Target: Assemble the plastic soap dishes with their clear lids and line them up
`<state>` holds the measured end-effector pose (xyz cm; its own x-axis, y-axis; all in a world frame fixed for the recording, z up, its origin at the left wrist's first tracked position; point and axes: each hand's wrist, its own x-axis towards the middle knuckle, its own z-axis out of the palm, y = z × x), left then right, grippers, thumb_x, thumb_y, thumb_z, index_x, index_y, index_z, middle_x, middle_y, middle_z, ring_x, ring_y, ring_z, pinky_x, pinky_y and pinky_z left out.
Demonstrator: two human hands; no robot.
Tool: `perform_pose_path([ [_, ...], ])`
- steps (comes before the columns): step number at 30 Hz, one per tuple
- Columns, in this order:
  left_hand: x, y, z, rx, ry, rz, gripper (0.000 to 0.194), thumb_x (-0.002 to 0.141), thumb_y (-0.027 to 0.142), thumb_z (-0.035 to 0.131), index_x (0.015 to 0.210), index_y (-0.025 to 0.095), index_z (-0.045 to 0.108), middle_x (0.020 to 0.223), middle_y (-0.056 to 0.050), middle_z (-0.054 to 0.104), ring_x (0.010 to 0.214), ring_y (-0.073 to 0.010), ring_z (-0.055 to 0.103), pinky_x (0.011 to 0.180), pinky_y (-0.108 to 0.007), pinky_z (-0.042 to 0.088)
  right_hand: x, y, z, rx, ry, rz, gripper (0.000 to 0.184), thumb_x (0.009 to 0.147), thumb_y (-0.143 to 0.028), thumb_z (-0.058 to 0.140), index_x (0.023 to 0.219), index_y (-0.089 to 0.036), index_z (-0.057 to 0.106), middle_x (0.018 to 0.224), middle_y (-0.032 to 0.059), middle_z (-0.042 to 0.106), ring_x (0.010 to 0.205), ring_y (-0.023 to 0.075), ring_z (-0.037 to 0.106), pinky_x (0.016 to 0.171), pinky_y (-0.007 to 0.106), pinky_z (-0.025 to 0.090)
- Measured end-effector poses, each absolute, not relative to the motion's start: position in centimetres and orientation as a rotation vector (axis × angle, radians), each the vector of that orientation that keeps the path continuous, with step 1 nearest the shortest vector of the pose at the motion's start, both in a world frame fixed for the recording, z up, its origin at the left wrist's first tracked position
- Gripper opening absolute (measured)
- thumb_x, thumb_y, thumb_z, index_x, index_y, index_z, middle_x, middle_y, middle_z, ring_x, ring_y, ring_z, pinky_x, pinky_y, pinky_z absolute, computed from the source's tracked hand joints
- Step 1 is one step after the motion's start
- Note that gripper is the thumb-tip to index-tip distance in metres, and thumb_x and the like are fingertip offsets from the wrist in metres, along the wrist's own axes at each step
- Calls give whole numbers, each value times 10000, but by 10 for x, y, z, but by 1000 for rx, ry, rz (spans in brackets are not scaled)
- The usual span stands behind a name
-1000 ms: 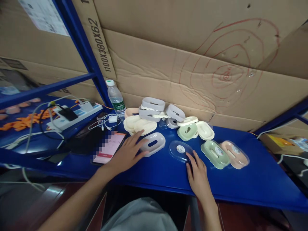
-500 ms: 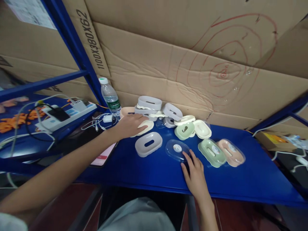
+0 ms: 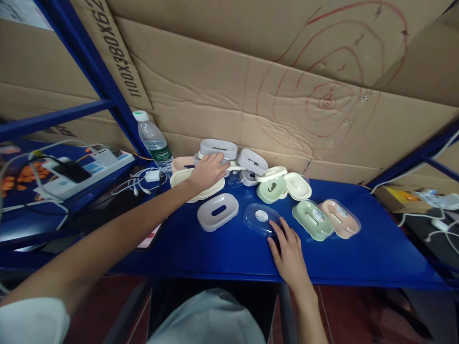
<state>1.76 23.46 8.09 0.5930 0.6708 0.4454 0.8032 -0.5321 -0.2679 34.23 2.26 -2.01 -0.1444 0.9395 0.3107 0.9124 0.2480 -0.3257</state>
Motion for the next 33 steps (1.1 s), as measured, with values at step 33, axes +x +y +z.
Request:
perform_pose_path([
  [33, -24, 216, 115, -2558, -1778, -1349, 326, 947, 478, 635, 1028, 191, 767, 1035, -77, 813, 951, -250, 733, 895, -354, 555, 343, 21, -18, -1688, -1983, 96, 589, 1060, -553, 552, 1604, -340, 481, 1464, 147, 527, 1371, 329, 574, 1155, 555, 494],
])
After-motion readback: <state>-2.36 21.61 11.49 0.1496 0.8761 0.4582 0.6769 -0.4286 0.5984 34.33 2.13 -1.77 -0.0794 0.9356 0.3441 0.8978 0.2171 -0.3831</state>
